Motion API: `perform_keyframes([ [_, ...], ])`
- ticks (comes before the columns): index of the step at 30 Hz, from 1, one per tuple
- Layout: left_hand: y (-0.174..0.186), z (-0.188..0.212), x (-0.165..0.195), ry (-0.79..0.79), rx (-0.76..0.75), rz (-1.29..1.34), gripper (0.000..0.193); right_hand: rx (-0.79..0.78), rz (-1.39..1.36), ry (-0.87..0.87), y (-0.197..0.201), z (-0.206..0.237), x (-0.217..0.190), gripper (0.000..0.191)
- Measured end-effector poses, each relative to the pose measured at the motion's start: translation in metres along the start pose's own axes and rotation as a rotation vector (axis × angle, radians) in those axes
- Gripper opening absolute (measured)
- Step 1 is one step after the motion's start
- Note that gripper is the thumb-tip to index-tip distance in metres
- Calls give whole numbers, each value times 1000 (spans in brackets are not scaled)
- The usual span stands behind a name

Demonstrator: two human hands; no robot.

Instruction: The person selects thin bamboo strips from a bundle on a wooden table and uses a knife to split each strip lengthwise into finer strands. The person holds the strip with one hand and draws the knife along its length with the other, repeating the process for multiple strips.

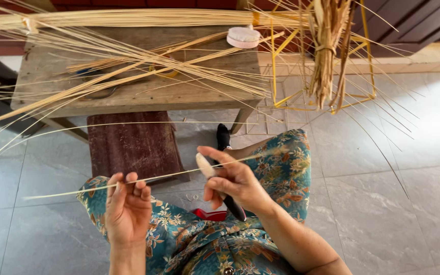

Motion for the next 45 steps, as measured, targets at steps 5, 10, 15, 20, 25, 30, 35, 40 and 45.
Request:
perform_keyframes([
  [5, -5, 33, -13, 49, 106, 40, 20, 97, 188, -25, 17, 31, -13, 56],
  [10, 9, 38, -51, 127, 207, 19, 22, 30, 393, -184, 11, 54, 11, 57],
  [15, 23, 58, -111, 295, 183, 20, 22, 129, 158, -128, 25, 74, 11, 64],
  [20, 41, 74, -151, 414, 188, -42, 28, 276, 147, 64, 62, 89, -5, 45],
  [25, 24, 86, -159, 549, -45, -698, 34, 339, 125, 58, 89, 97, -6, 36],
  [30, -75, 81, -117, -173, -397, -1680, 27, 209, 217, 27, 59, 102, -1, 31],
  [35, -123, 84, -119, -315, -294, -2019, 20, 147, 294, -23, 43, 108, 5, 27],
  [40, -162, 82, -118, -463, -508, -1789, 25, 131, 226, 14, 49, 105, 7, 18],
  [45, -126, 63, -146, 141, -389, -1610, 22, 217, 228, -119, 58, 94, 30, 37],
])
Point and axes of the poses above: each hand's wrist, its own z-axis away from the middle knuckle, its own y-axis out of the back of the hand, x = y × z, the point moved 10 cm from there along -z, towards the middle knuckle, and after that the axes turned 2 degrees about y, right-handed, at the moved point
